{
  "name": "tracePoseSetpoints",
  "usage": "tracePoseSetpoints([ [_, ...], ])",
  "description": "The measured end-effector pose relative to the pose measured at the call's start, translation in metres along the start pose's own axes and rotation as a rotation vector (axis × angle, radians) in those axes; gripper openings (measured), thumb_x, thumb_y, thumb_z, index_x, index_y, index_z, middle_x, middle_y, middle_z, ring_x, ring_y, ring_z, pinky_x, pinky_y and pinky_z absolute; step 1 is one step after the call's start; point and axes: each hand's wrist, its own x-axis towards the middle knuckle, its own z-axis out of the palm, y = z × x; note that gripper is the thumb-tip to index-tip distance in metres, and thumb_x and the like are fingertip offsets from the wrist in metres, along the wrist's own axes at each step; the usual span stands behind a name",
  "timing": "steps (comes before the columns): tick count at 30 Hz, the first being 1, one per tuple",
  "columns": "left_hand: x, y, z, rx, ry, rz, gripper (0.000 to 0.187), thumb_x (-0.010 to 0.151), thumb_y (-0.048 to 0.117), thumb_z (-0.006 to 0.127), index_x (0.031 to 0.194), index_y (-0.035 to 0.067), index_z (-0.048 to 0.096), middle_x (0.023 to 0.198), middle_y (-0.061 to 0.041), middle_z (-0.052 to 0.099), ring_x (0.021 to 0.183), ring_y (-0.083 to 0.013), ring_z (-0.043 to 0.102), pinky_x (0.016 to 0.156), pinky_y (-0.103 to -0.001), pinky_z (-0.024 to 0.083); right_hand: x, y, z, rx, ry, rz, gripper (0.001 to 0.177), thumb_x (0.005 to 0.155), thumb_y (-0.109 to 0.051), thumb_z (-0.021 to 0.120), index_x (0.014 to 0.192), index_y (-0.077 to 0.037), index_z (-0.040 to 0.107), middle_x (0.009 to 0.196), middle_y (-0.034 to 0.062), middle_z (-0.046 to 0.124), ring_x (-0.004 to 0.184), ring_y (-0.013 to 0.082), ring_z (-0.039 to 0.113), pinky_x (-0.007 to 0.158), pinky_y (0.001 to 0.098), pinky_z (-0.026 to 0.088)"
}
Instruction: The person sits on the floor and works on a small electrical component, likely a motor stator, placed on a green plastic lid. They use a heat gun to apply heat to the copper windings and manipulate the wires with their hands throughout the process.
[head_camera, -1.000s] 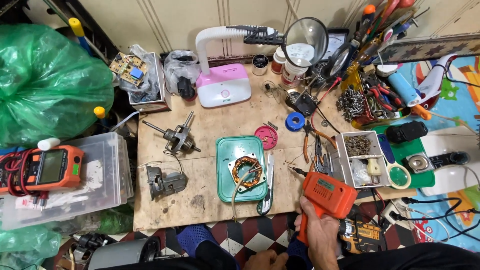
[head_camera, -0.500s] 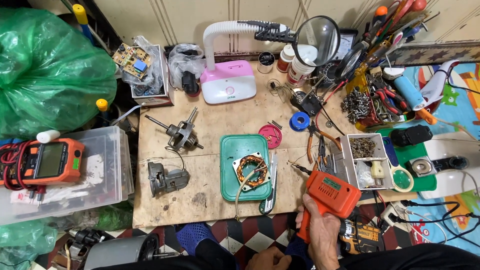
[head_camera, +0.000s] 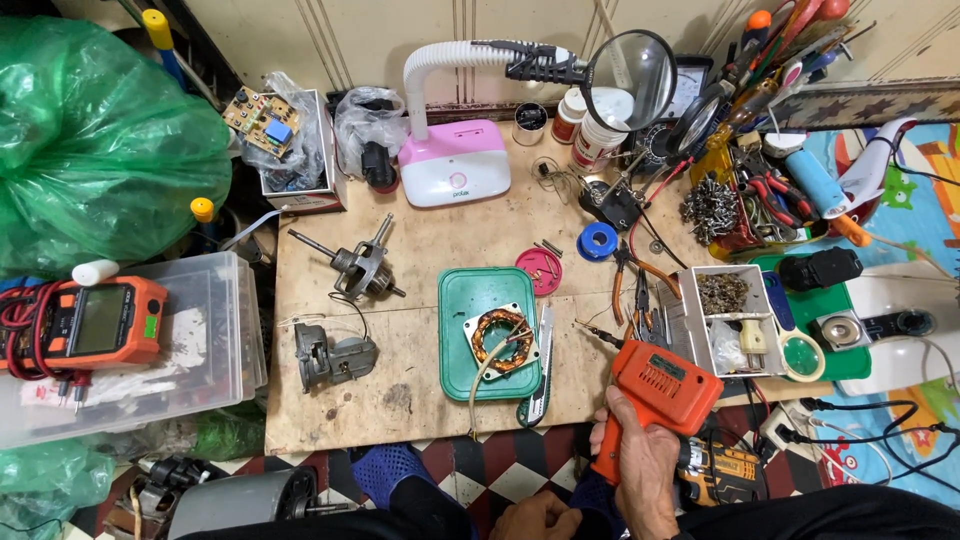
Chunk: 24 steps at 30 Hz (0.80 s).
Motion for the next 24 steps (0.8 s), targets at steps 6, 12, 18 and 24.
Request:
tracePoseSetpoints([
  [6,-0.011,0.001,-0.005,-0.003,-0.005,0.026,0.027,0.099,0.064,0.065,0.102,0.037,0.072,0.101,0.021,0.074,0.102,-0.0040,0.070,0.089,-0.026,0.049,-0.010,-0.012,0.004,0.013,-0.012,0.039,0.026,0.105,-0.017,0.078,0.098,0.006,0.070,0.074,0.0234,0.069,0.048,0.0262,0.054,0.046,0.0377,0.046],
  [12,-0.044,-0.003,-0.008,-0.277,0.695,0.327,0.023,0.092,0.060,0.079,0.082,0.039,0.079,0.076,0.015,0.078,0.072,-0.0058,0.074,0.072,-0.029,0.056,-0.015,-0.010,-0.015,-0.052,-0.009,-0.088,0.026,0.102,-0.018,0.080,0.110,0.005,0.074,0.068,0.0242,0.071,0.044,0.0272,0.055,0.041,0.0407,0.046],
  [18,-0.104,0.032,-0.101,-0.445,0.914,0.586,0.028,0.103,0.045,0.067,0.116,0.023,0.078,0.116,0.004,0.083,0.099,-0.0124,0.079,0.082,-0.034,0.063,-0.063,-0.069,-0.006,-0.180,-0.001,-0.163,0.026,0.104,-0.013,0.078,0.120,0.005,0.071,0.061,0.0264,0.062,0.045,0.0310,0.054,0.045,0.0421,0.050],
  [24,-0.048,0.038,-0.107,-0.247,1.076,0.753,0.023,0.106,0.032,0.071,0.124,0.017,0.068,0.116,-0.004,0.074,0.097,-0.0188,0.074,0.071,-0.037,0.061,-0.088,-0.070,0.002,-0.143,-0.048,-0.192,0.022,0.100,-0.003,0.080,0.112,0.015,0.074,0.062,0.0330,0.063,0.048,0.0367,0.056,0.049,0.0470,0.054],
])
